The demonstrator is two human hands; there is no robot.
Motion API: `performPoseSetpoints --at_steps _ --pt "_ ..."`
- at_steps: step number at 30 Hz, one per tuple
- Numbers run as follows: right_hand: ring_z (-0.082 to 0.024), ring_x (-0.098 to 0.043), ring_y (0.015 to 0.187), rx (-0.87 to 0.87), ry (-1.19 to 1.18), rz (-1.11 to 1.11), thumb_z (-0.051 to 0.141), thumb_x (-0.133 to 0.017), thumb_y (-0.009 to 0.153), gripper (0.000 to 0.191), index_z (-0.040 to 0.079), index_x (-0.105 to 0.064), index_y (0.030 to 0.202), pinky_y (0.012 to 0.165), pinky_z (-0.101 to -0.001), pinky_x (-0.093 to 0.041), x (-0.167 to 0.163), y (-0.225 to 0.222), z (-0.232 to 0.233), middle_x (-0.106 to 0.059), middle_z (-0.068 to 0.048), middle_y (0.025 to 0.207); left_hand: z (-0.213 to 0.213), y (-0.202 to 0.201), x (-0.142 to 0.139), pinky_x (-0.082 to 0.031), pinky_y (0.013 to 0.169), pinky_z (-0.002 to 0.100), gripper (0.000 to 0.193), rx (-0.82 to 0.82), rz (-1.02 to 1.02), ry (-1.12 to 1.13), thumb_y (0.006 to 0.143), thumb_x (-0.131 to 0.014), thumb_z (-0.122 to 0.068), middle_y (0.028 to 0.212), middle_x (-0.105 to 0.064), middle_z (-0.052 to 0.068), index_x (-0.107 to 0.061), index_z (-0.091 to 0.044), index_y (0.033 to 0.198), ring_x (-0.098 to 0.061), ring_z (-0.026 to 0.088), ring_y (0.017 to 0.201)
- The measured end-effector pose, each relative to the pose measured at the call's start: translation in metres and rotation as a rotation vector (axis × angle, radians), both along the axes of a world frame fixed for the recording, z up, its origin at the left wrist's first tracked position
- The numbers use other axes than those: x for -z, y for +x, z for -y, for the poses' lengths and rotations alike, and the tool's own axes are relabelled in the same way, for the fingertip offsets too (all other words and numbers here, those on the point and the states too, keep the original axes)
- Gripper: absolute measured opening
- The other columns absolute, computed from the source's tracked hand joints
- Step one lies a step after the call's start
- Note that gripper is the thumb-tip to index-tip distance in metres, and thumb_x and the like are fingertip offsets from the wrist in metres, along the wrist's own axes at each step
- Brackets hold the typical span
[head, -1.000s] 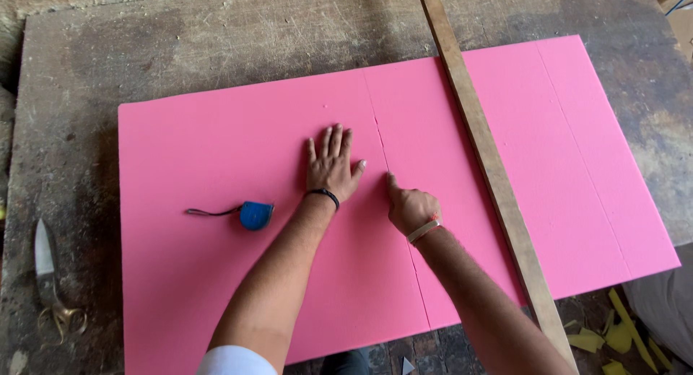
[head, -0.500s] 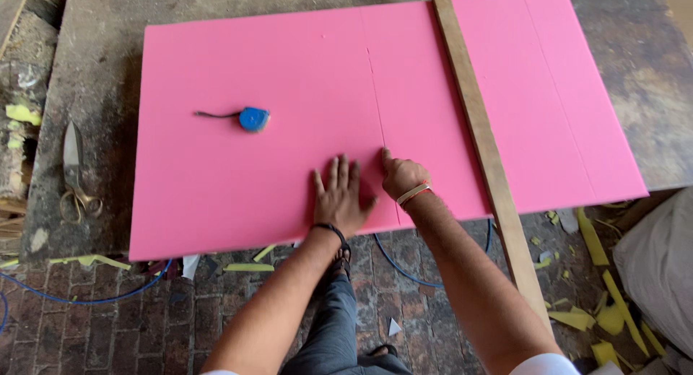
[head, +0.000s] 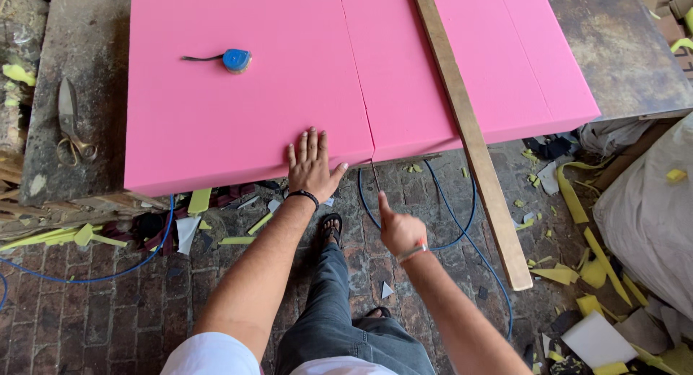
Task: The person measures and marks a large pink foam sheet using a tape measure and a straightedge, then cuts the sheet into smaller rectangular pieces with a utility knife. The cut pieces are stacked on the floor.
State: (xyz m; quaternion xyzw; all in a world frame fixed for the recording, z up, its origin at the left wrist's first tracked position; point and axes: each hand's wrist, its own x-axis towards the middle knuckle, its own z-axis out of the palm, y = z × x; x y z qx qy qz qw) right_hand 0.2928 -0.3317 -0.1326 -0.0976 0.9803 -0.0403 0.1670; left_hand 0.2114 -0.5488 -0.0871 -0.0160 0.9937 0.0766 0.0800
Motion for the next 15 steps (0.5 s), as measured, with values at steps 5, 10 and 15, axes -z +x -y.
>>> performPoseSetpoints --at_steps 5,10,15 --pt "-0.026 -0.07 0.058 0.009 -0.038 0.038 0.033 -0.043 0.105 0.063 0.024 -0.02 0.163 0.052 -0.0416 -0.058 0.021 0.089 -0.031 -0.071 -0.01 0.069 0.002 0.024 -0.004 0.007 0.124 0.051 0.098 0.007 0.039 0.022 0.097 -0.042 -0.068 0.171 0.007 0.014 0.001 -0.01 0.164 0.004 0.028 0.158" --pt "-0.03 -0.07 0.057 -0.051 -0.166 -0.007 0.035 -0.054 0.099 0.066 0.026 -0.027 0.158 0.055 -0.0459 -0.055 0.024 0.169 -0.083 -0.071 -0.012 0.065 0.008 0.045 -0.015 -0.002 0.127 0.051 0.103 -0.004 0.184 0.076 0.093 -0.061 -0.056 0.172 0.007 0.013 -0.001 -0.011 0.164 0.003 0.027 0.159" --pt "-0.033 -0.069 0.052 0.107 -0.472 -0.239 0.031 -0.077 0.084 0.093 0.013 -0.025 0.16 0.049 -0.0459 -0.053 0.0 0.173 -0.105 -0.069 -0.013 0.058 0.027 0.046 -0.024 -0.026 0.12 0.052 0.079 0.016 0.004 0.165 0.088 -0.071 -0.038 0.16 -0.032 0.01 -0.035 -0.013 0.153 -0.03 0.027 0.148"
